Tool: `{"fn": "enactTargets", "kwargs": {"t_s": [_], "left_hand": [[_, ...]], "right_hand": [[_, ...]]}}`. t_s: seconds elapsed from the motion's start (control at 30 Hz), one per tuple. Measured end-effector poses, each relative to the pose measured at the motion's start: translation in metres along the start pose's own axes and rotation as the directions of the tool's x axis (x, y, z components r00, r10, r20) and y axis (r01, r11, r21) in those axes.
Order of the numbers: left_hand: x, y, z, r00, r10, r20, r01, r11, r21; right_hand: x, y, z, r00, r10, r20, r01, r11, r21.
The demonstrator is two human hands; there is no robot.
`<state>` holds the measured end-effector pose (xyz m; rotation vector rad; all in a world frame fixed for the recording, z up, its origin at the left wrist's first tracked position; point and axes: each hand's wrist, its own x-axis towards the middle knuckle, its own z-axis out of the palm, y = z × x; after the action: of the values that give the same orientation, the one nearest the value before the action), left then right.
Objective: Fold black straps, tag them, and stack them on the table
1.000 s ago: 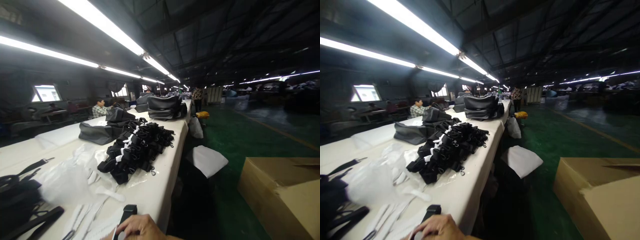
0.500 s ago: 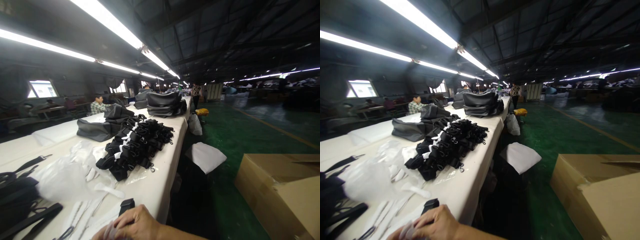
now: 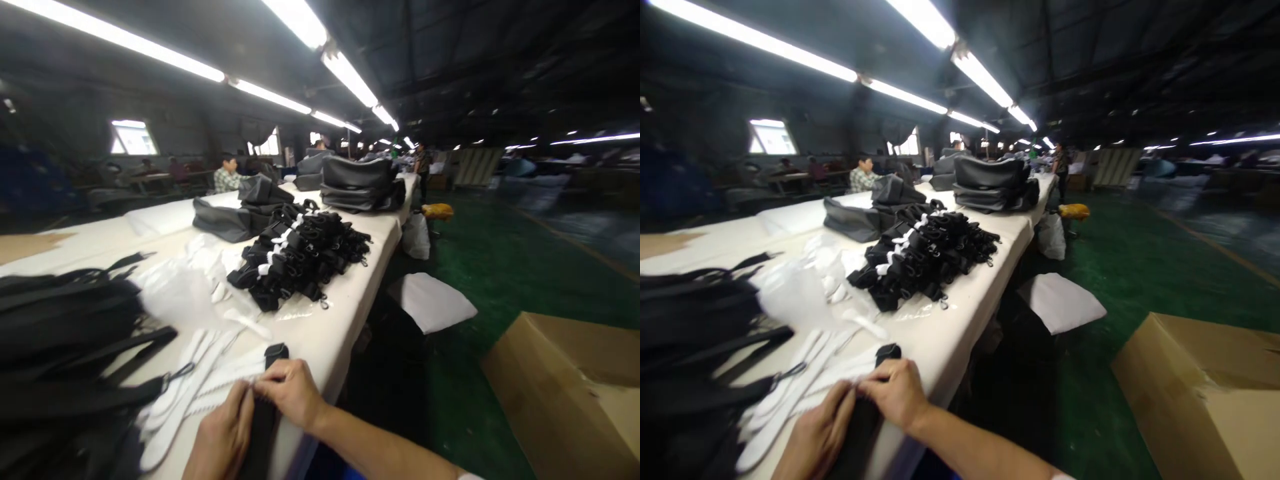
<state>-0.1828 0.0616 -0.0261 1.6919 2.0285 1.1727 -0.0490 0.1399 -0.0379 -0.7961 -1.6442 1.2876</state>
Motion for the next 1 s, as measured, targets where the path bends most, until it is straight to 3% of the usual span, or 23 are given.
{"fn": "enactTargets", "kwargs": {"t_s": [0.13, 0.33, 0.5, 0.6, 0.67, 0.77, 0.83, 1.0], "left_hand": [[-0.005, 0.016, -0.003, 0.995, 0.028, 0.097, -0.051, 0.969, 0.241], [-0.006, 0.024, -0.005, 0.99, 0.029, 0.134, -0.068, 0.952, 0.297], [-0.01, 0.027, -0.005, 0.976, 0.142, 0.163, -0.183, 0.945, 0.272], [-0.01, 0.029, -0.004, 0.982, 0.155, 0.105, -0.179, 0.946, 0.271], [-0.008, 0.03, -0.004, 0.991, 0.133, 0.007, -0.133, 0.974, 0.181], [-0.004, 0.031, -0.004, 0.994, -0.047, -0.104, 0.032, 0.99, -0.136], [-0.001, 0.03, -0.005, 0.982, -0.168, -0.091, 0.14, 0.958, -0.252], [0.0, 0.022, -0.005, 0.942, -0.333, -0.04, 0.29, 0.868, -0.403]], "right_hand": [[-0.001, -0.001, 0.0, 0.999, 0.038, 0.016, -0.037, 0.998, -0.053], [0.009, 0.009, -0.003, 0.99, 0.115, 0.087, -0.117, 0.993, 0.013], [0.007, 0.005, -0.003, 0.992, 0.122, 0.022, -0.123, 0.992, 0.016], [0.005, 0.004, 0.0, 0.991, 0.13, -0.025, -0.129, 0.991, 0.023], [0.003, 0.004, 0.0, 0.989, 0.139, -0.045, -0.137, 0.99, 0.04], [0.001, 0.004, 0.0, 0.988, 0.14, -0.06, -0.136, 0.988, 0.068], [-0.001, 0.003, -0.001, 0.991, 0.121, -0.051, -0.117, 0.99, 0.072], [-0.002, -0.003, -0.004, 0.994, 0.112, 0.004, -0.112, 0.99, 0.09]]}}
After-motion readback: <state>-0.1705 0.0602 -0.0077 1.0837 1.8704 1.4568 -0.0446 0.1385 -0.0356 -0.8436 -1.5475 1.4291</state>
